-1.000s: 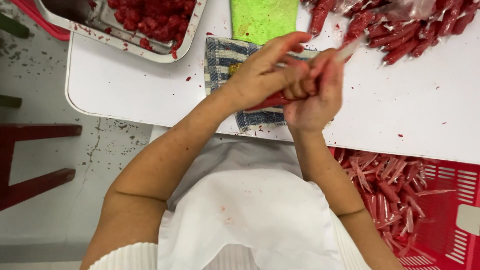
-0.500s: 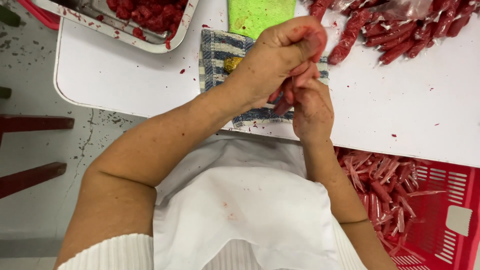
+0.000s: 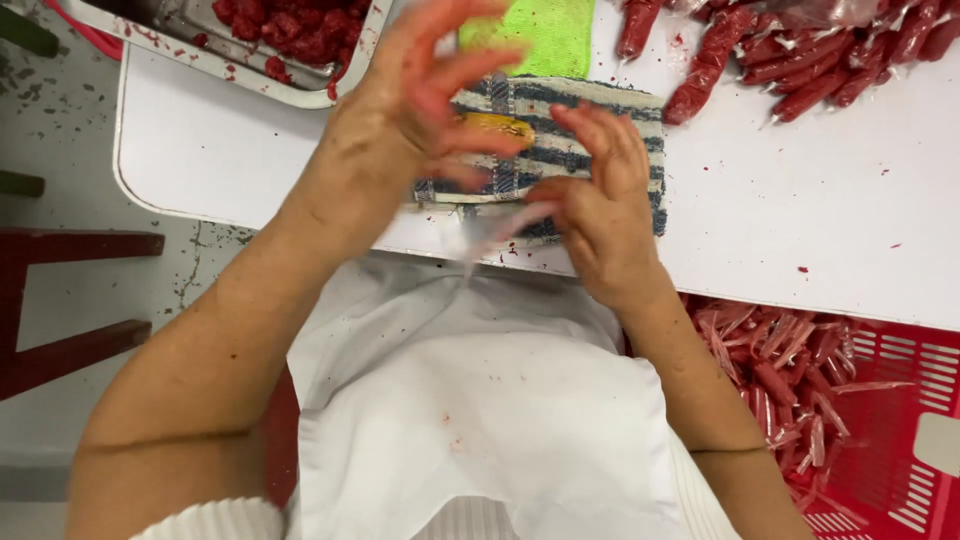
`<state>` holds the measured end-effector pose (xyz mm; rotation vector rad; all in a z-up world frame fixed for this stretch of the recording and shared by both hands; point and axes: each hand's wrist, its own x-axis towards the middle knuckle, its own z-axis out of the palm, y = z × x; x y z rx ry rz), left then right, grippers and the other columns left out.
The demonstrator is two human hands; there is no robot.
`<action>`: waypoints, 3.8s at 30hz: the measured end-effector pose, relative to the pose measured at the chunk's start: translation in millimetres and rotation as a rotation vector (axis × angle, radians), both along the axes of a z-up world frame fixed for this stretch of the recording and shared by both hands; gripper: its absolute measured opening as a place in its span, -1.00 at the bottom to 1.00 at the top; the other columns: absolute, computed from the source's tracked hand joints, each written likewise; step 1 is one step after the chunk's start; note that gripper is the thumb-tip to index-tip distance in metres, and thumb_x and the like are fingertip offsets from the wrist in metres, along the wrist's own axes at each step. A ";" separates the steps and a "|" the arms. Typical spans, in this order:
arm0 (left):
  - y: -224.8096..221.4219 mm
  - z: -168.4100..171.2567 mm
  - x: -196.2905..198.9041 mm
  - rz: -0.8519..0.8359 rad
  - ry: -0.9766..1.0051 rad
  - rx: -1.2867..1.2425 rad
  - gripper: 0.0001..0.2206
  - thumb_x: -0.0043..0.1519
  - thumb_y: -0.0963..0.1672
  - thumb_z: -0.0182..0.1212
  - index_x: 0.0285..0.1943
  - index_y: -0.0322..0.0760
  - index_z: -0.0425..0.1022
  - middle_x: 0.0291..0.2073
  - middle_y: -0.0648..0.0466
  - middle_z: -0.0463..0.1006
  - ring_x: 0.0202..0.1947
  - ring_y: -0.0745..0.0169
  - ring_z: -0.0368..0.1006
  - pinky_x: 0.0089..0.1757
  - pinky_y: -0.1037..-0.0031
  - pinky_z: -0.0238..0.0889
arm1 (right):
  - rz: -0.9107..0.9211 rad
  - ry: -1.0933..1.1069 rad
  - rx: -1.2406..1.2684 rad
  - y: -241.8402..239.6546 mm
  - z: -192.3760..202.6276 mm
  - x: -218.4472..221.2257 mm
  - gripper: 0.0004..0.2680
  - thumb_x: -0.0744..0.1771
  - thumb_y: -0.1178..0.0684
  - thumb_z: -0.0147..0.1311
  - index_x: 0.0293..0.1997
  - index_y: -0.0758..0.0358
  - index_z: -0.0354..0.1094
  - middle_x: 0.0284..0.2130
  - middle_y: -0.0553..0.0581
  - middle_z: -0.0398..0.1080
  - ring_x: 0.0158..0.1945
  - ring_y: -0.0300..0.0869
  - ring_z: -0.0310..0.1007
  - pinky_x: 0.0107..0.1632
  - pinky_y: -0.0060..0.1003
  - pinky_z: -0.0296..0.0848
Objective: Manually portioning meat and twisting it into plastic film to create individual sausage links.
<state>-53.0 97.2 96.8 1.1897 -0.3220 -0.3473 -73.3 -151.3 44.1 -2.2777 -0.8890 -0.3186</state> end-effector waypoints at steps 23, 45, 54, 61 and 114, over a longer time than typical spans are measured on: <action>-16.1 -0.8 -47.3 -0.365 -1.069 0.802 -0.93 0.31 -0.14 0.15 -0.25 -0.11 0.49 -0.58 0.11 0.50 -0.60 0.19 0.46 -0.45 0.45 0.40 | 0.715 0.782 0.262 -30.3 55.8 -23.2 -0.88 0.32 0.10 0.06 -0.26 0.29 0.52 -0.27 0.23 0.50 -0.33 0.00 0.44 -0.29 -0.17 0.46; -76.5 -70.2 -14.1 -0.160 0.542 -0.391 -0.82 0.30 -0.17 0.13 -0.36 -0.35 0.40 -0.74 0.06 0.30 -0.87 0.46 0.00 -0.77 0.59 -0.01 | -0.212 0.008 0.560 3.0 -27.7 3.3 -0.95 0.36 0.19 0.20 -0.22 0.11 0.52 -0.16 -0.09 0.52 0.33 -0.02 0.08 0.30 -0.08 0.11; -59.3 -70.0 -0.6 -0.078 -0.454 0.580 -0.80 0.28 -0.08 0.24 -0.42 -0.15 0.47 -0.59 0.24 0.47 -0.52 0.36 0.38 -0.40 0.46 0.17 | 0.169 0.001 -0.212 -29.5 28.6 13.6 -0.89 0.40 0.25 0.23 -0.16 0.10 0.61 -0.16 -0.12 0.60 0.41 0.48 0.09 0.39 0.55 -0.41; -49.0 -59.0 15.9 -0.224 -0.914 0.677 -0.54 0.13 0.02 0.55 -0.12 -0.24 0.30 -0.17 0.01 0.29 -0.22 0.02 0.33 -0.43 0.21 0.32 | 0.348 0.304 -0.045 -39.5 14.3 34.9 -0.90 0.40 0.09 0.09 -0.17 -0.03 0.57 -0.27 -0.17 0.51 0.34 0.19 0.09 0.53 0.38 -0.42; -108.4 -23.5 23.4 -0.193 -0.408 0.876 -0.85 0.12 -0.06 0.28 -0.26 -0.09 0.43 -0.44 0.16 0.58 -0.44 0.13 0.48 -0.39 0.30 0.18 | -0.081 0.941 1.359 -46.9 4.8 19.1 -0.55 0.37 -0.14 0.05 0.36 0.33 0.14 0.02 0.31 0.46 0.11 0.06 0.49 0.22 -0.14 0.51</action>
